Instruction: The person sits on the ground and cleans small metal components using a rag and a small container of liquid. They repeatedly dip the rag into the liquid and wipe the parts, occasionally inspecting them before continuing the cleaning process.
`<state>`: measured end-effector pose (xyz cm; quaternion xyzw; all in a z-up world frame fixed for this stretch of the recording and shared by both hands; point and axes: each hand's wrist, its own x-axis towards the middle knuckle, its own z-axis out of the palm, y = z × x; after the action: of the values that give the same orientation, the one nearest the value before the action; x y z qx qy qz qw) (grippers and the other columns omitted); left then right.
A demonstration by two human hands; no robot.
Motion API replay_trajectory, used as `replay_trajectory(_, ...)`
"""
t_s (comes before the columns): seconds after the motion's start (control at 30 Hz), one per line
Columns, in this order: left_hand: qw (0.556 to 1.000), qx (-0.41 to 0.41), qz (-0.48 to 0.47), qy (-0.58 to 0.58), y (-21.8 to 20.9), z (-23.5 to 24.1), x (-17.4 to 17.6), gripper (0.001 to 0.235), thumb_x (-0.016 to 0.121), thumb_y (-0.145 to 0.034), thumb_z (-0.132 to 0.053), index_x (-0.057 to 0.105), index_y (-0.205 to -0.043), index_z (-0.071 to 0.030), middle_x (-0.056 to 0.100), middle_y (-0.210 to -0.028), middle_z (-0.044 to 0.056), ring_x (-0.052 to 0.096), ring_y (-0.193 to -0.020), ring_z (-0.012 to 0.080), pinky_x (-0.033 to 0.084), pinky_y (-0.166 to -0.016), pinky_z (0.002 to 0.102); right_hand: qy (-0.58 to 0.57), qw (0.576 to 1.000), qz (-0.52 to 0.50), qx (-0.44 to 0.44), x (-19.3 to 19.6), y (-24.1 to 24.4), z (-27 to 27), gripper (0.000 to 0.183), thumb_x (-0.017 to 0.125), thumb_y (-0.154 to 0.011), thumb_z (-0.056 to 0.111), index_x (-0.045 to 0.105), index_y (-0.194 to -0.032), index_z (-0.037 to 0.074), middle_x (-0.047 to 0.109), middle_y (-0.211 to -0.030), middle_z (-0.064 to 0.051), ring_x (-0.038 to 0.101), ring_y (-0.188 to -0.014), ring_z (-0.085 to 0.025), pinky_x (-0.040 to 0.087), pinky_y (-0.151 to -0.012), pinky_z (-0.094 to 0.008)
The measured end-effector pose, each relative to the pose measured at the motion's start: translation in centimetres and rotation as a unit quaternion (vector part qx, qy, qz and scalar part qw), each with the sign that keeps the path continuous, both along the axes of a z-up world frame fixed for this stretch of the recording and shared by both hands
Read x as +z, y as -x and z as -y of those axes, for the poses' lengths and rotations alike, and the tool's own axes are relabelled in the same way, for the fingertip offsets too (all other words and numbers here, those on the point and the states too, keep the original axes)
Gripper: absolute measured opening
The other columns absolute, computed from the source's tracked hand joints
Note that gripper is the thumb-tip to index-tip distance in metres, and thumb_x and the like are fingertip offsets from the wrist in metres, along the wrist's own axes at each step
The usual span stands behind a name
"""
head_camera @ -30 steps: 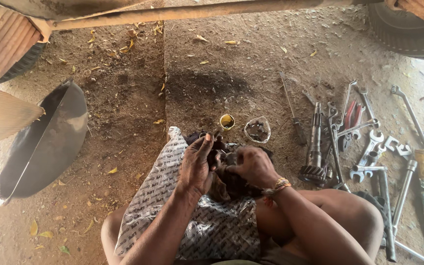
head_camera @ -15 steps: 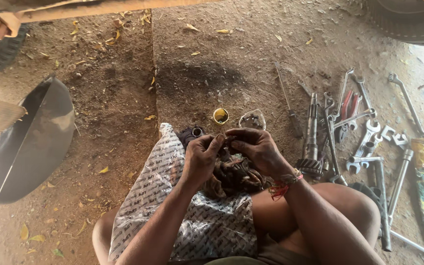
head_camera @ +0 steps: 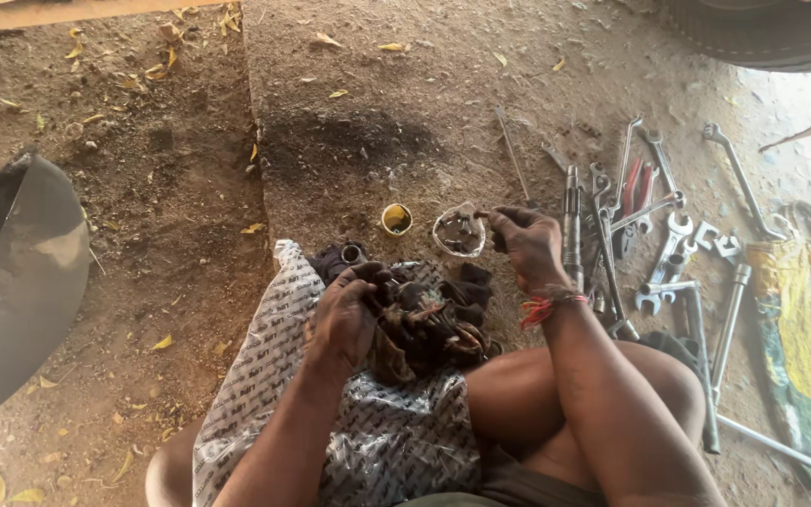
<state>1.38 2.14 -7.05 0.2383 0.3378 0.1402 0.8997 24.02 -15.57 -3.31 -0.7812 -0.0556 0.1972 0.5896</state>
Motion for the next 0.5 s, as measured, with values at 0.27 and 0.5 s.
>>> replay_trajectory(0.27,0.997,-0.038,-0.029,-0.061,-0.7,-0.3,-0.7,0.027,0.056,-0.093,0.009,0.066,-0.117,0.0,0.073,-0.106,0.014,0.071,-0.092,0.021,0.063,-0.088,0.033,0.182,0.978,0.092,0.045,-2.3,0.5,-0.8,0.021,0.076,-0.09,0.015,0.079,-0.11,0.009,0.079,-0.098,-0.008,0.072,-0.078,-0.014,0.06,-0.071,-0.028)
replay_trajectory(0.5,0.995,-0.019,-0.044,-0.092,-0.7,0.0,-0.8,0.027,0.074,-0.085,0.006,0.071,-0.111,0.0,0.074,-0.107,0.017,0.073,-0.093,0.025,0.068,-0.078,0.031,0.223,0.95,0.194,0.103,-3.6,0.7,-1.1,0.024,0.077,-0.088,0.011,0.08,-0.111,0.015,0.079,-0.102,-0.007,0.074,-0.083,-0.013,0.06,-0.079,-0.029)
